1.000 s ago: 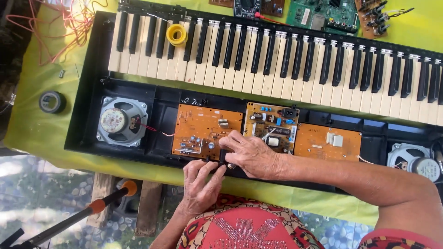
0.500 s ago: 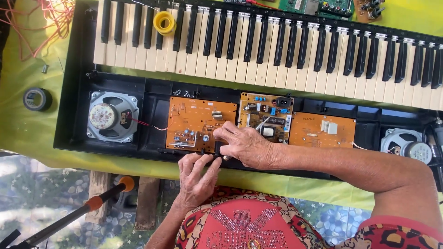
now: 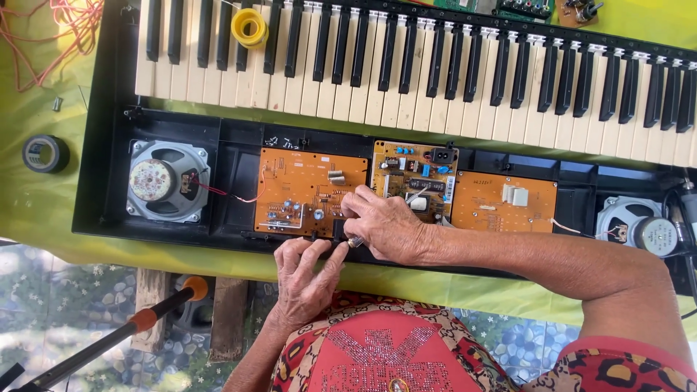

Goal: The person works on the internal circuit boards of a disassembled electronic keyboard. They use a soldering iron to apply heat to components on the orange PCBs, handling wires and small parts while the keyboard remains open on a yellow-covered table.

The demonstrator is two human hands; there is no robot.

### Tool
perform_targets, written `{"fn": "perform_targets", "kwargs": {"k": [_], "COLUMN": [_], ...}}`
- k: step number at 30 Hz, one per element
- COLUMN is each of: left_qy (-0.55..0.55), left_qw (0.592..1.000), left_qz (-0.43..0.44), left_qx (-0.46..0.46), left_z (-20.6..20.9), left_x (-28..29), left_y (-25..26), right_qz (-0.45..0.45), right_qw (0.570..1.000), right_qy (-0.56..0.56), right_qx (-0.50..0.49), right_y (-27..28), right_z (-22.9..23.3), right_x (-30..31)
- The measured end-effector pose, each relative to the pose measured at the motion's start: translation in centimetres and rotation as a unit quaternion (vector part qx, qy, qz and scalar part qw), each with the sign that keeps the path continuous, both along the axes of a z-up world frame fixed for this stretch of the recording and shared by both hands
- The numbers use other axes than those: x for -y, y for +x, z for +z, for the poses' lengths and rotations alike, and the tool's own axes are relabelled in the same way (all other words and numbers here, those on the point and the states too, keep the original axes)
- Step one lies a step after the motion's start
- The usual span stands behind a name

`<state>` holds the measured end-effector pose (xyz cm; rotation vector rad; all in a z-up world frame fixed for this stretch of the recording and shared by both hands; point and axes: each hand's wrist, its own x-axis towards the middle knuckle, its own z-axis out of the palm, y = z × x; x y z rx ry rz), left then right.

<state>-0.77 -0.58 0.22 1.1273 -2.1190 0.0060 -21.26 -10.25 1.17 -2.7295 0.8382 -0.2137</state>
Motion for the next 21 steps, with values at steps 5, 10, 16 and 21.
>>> {"fn": "perform_targets", "kwargs": {"k": [5,10,16,21], "left_qy": [-0.002,-0.005,-0.011,-0.018], "left_qw": [1.000,1.000,1.000,1.000], "left_qz": [0.009,0.013,0.017,0.020], "left_qx": [0.003,0.007,0.010,0.004], "left_z": [-0.1,-0.6,-1.2,-1.0], "left_x": [0.1,0.0,-0.2,-0.1], "left_y": [-0.1,-0.1,-0.2,-0.3], "right_qz": [-0.015,-0.005,0.046,0.057], "right_qw": [0.998,0.998,0.997,0.998], "right_qy": [0.044,0.055,0.058,0.032], "right_qx": [-0.051,-0.021,-0.005,-0.002], "right_y": [0.2,-0.4,-0.7,-0.5], "right_z": [-0.3,-0.3,-0.4,-0.3], "right_x": [-0.2,0.0,0.7,0.7]}}
